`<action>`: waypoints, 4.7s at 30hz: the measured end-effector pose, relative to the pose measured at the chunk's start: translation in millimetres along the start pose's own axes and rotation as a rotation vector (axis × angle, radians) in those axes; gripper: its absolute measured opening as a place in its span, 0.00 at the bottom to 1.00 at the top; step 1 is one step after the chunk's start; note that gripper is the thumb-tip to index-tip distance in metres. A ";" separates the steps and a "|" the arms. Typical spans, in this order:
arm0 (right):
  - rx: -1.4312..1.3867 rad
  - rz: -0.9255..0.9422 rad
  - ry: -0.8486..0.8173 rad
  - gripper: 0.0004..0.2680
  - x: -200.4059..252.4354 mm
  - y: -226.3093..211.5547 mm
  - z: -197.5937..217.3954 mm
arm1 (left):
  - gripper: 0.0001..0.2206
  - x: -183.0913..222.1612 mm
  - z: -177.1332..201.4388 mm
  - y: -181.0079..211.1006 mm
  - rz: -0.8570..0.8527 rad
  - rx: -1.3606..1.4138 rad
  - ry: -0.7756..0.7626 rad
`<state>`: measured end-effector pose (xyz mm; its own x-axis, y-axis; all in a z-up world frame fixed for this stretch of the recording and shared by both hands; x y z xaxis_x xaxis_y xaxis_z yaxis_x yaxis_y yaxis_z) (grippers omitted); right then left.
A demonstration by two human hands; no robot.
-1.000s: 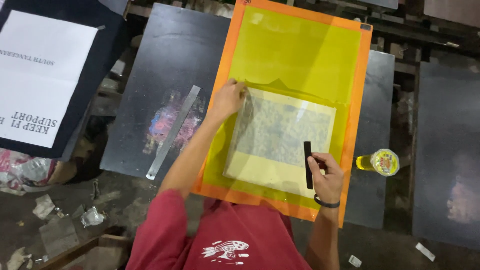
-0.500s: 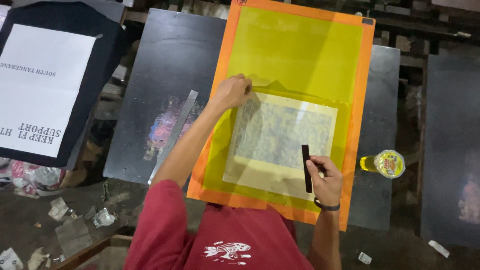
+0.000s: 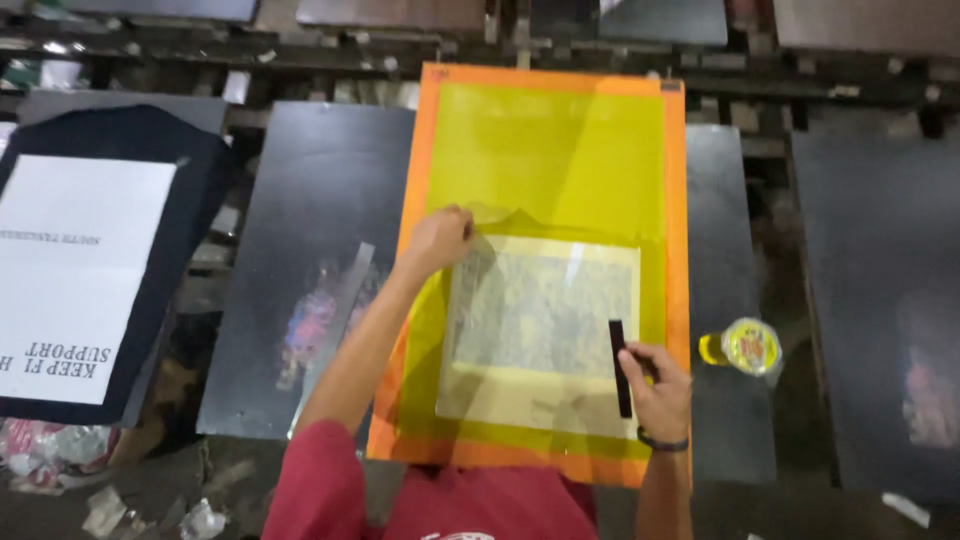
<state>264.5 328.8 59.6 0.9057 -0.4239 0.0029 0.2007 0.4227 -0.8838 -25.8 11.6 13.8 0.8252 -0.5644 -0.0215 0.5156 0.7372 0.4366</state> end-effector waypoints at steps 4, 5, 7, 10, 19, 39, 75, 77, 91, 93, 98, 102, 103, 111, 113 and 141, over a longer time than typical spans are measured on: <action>0.088 -0.043 -0.020 0.07 5.1 2.4 -0.5 | 0.06 4.3 -5.6 3.2 0.034 0.048 -0.046; 0.092 -0.037 -0.023 0.07 5.8 3.9 -1.4 | 0.06 5.1 -7.3 2.0 0.037 0.050 -0.040; 0.019 -0.035 -0.039 0.07 5.1 6.6 -3.9 | 0.06 3.9 -8.8 -0.1 0.013 0.053 -0.013; 0.031 -0.072 -0.034 0.09 5.9 11.9 -3.6 | 0.06 5.1 -6.8 1.2 0.033 0.083 -0.031; 0.013 -0.048 0.005 0.06 9.0 35.3 0.2 | 0.15 18.6 -14.9 -13.2 0.032 0.179 0.122; -0.225 -0.029 0.015 0.04 32.7 46.2 -6.2 | 0.09 85.4 -17.9 5.9 0.167 0.223 0.671; -0.251 -0.062 -0.028 0.03 43.4 30.4 -18.5 | 0.08 87.3 -18.5 9.2 0.137 0.220 0.734; -0.244 -0.060 -0.029 0.03 44.6 32.0 -19.2 | 0.08 87.6 -18.2 9.4 0.140 0.220 0.736; -0.244 -0.070 -0.018 0.03 45.6 31.0 -21.5 | 0.08 86.3 -25.4 3.0 0.174 0.240 0.740; -0.245 -0.068 -0.021 0.03 45.6 34.9 -21.3 | 0.09 86.8 -23.8 3.3 0.176 0.240 0.732; -0.244 -0.069 -0.022 0.03 45.3 32.3 -22.5 | 0.09 87.2 -19.1 7.2 0.178 0.247 0.734; -0.264 -0.066 -0.032 0.03 45.8 30.6 -23.0 | 0.09 86.3 -19.3 7.3 0.157 0.238 0.751; -0.272 -0.060 -0.038 0.02 45.9 31.4 -23.3 | 0.09 86.4 -19.4 7.3 0.143 0.235 0.759; -0.224 -0.054 -0.052 0.02 45.7 24.3 -22.0 | 0.09 87.9 -15.6 9.7 0.165 0.252 0.740; -0.212 -0.056 -0.055 0.02 46.2 26.4 -22.0 | 0.09 87.3 -18.5 7.6 0.187 0.251 0.739; 0.527 0.798 -0.487 0.04 -9.7 -8.6 -177.9 | 0.11 250.9 -60.8 144.4 -0.041 0.135 0.574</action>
<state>187.6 186.8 -16.1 0.8745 0.4431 -0.1972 -0.4844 0.7780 -0.4001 269.7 -0.9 16.8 0.8172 -0.2724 -0.5080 0.5472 0.6436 0.5351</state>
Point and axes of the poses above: each hand's wrist, its own x-axis away from the middle knuckle, its own z-axis out of the back of the hand, y = z × x, the point moved 2 cm from there along -x, towards the middle knuckle, and after that the axes turned 8 degrees about -z, right-handed, at the moved point
